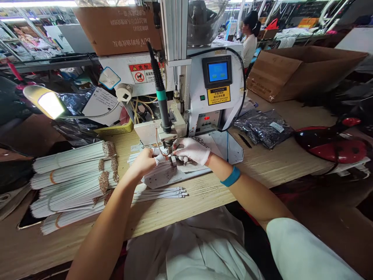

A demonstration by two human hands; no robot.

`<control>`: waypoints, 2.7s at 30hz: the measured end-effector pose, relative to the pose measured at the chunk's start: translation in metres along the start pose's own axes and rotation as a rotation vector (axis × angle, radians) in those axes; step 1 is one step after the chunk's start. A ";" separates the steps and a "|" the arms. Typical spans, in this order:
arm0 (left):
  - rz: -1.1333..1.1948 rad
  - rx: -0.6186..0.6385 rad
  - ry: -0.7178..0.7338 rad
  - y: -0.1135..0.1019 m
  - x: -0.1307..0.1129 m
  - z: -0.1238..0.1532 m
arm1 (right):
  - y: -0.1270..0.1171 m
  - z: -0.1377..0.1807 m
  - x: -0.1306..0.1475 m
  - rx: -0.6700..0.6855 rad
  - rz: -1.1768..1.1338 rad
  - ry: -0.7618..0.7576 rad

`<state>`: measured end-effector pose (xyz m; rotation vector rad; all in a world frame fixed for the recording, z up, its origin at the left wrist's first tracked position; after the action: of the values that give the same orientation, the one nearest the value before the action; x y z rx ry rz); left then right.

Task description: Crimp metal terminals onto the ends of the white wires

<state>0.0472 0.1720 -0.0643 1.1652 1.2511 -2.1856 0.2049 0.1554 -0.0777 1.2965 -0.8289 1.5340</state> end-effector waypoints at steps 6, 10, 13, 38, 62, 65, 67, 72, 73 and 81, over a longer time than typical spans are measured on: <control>-0.013 0.003 -0.003 -0.001 -0.004 0.001 | -0.001 0.001 0.004 0.009 0.082 -0.022; -0.039 -0.040 0.064 -0.011 -0.008 0.009 | -0.025 0.005 0.019 -0.142 0.382 -0.144; -0.083 -0.010 0.056 -0.017 -0.008 0.020 | -0.044 0.009 0.031 -0.261 0.719 -0.249; -0.317 -0.025 0.169 -0.003 -0.008 0.013 | -0.026 0.008 0.018 -0.120 0.381 -0.063; 0.035 0.051 0.083 0.005 0.001 0.001 | -0.001 -0.003 -0.002 0.097 -0.087 0.049; 0.036 0.053 0.091 0.004 -0.001 0.001 | 0.000 -0.002 0.000 0.103 -0.100 0.054; 0.033 0.053 0.100 0.003 -0.003 0.001 | 0.000 -0.002 0.001 0.107 -0.110 0.060; 0.050 0.059 0.120 0.003 -0.007 0.001 | 0.000 -0.002 0.002 0.097 -0.109 0.076; 0.054 0.061 0.120 0.003 -0.007 0.001 | 0.000 -0.002 0.002 0.094 -0.107 0.074; 0.074 0.088 0.133 0.003 -0.006 -0.002 | 0.000 -0.002 0.001 0.091 -0.097 0.066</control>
<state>0.0535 0.1712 -0.0621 1.3900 1.1543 -2.1586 0.2043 0.1576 -0.0769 1.3246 -0.6511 1.5436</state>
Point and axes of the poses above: each hand's wrist, its own z-axis away from the middle knuckle, its own y-axis out of the palm, x = y × z, the point moved 5 cm from there along -z, towards the middle knuckle, and after that the axes turned 4 degrees about x, right-handed, at the moved point
